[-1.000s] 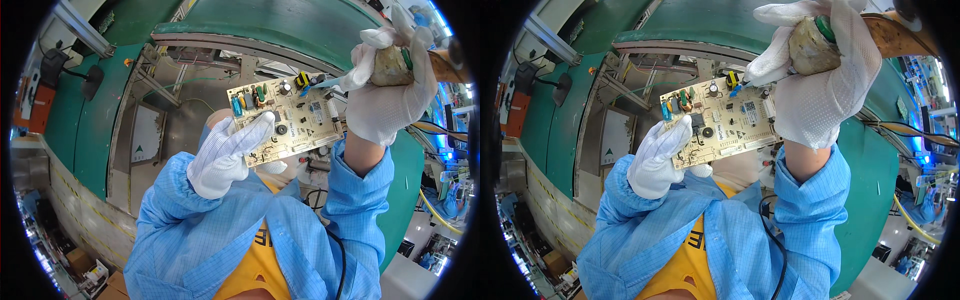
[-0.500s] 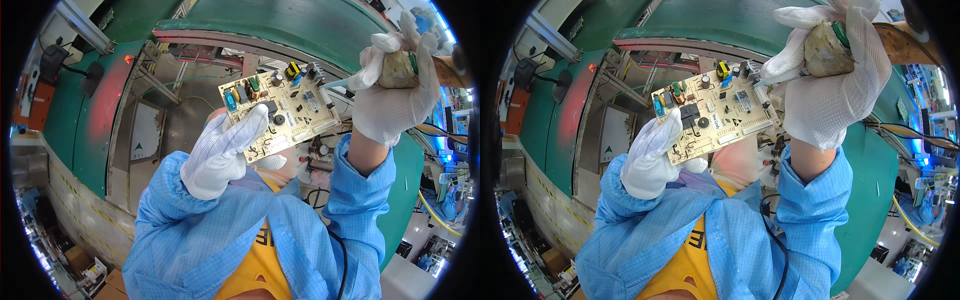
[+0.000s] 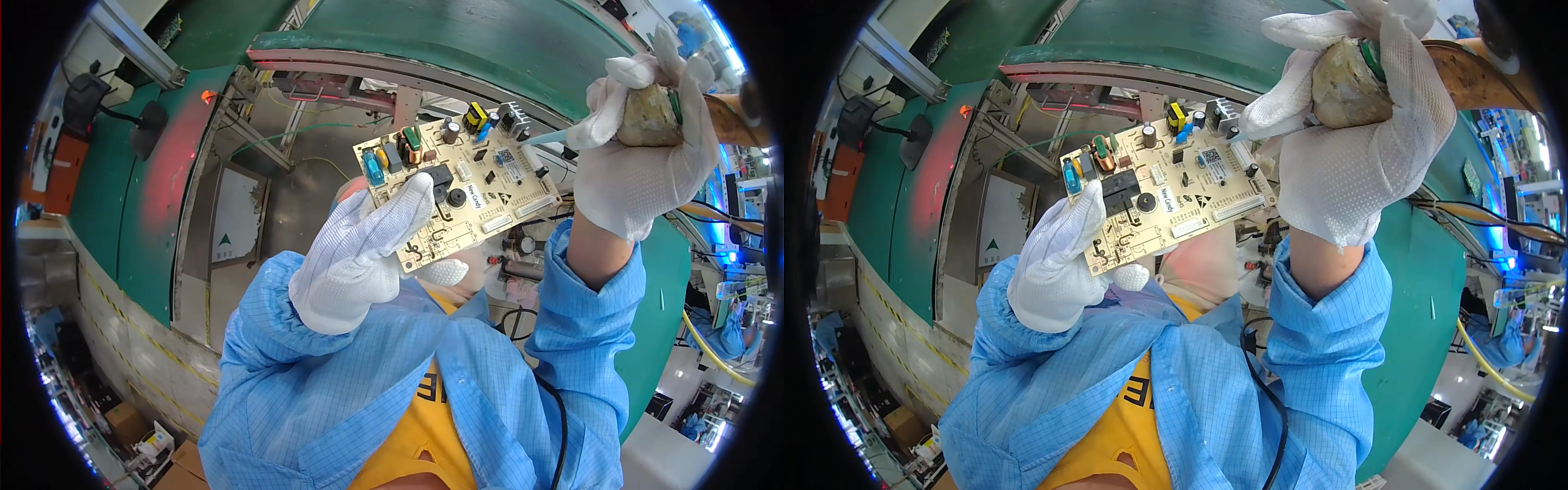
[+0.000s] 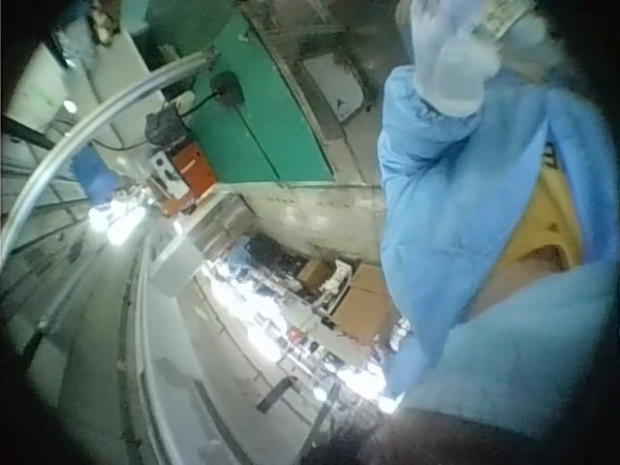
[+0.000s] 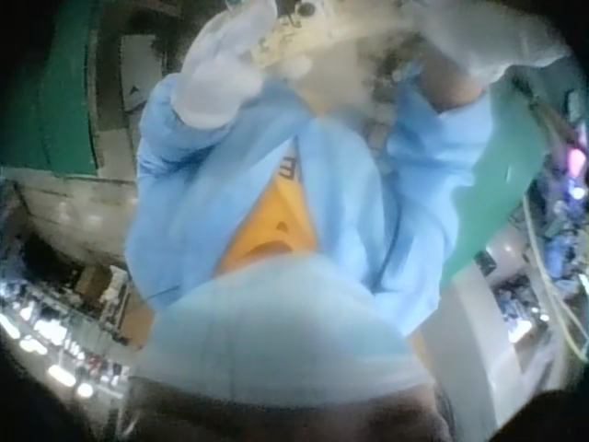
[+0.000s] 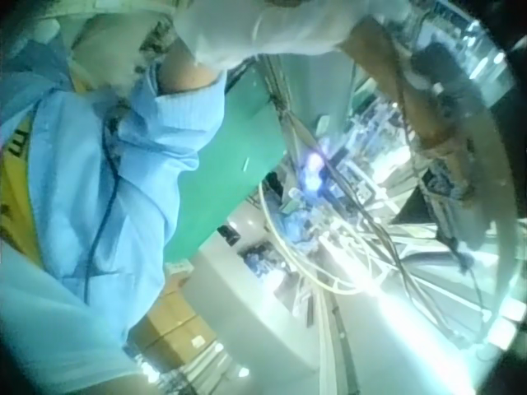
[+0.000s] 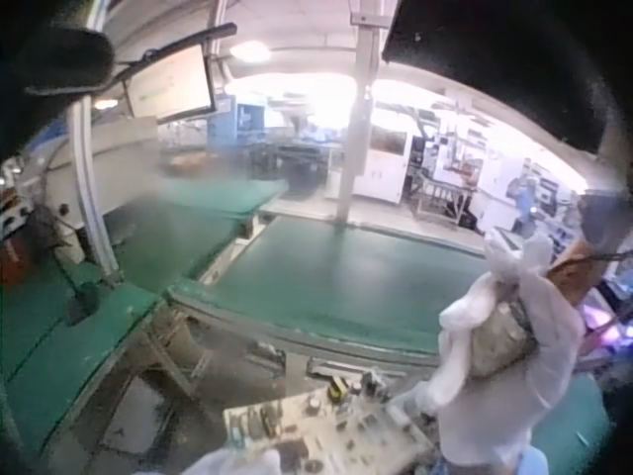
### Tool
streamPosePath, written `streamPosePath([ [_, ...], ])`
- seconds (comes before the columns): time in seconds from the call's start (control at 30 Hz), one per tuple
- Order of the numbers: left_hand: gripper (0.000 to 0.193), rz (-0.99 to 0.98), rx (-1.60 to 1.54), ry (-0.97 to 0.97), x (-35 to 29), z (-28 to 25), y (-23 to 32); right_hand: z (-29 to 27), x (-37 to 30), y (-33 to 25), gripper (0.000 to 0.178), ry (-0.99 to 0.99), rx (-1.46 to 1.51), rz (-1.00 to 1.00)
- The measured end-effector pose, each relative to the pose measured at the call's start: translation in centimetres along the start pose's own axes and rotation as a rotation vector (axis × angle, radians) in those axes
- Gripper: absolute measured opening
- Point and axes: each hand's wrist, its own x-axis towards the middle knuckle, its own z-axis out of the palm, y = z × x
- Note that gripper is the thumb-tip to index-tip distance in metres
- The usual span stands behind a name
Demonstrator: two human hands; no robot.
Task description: Assemble components on a circuit board using a dispensing tool at an assembly line.
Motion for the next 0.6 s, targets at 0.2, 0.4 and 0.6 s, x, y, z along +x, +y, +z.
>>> streamPosePath([
  [0.2, 0.071, -0.001, 0.041, -0.010, 0.0, 0.0, -0.2, 0.3, 0.0, -0.3, 0.042, -0.053, -0.007, -0.051],
  [0.4, 0.075, -0.002, 0.236, -0.035, -0.6, -0.8, -1.1, 0.9, -0.2, -0.9, 0.040, -0.035, -0.034, -0.055],
  [0.6, 0.078, 0.020, 0.193, 0.011, 0.2, -0.8, -0.9, 1.9, -0.7, -1.5, 0.038, -0.185, -0.013, -0.075],
])
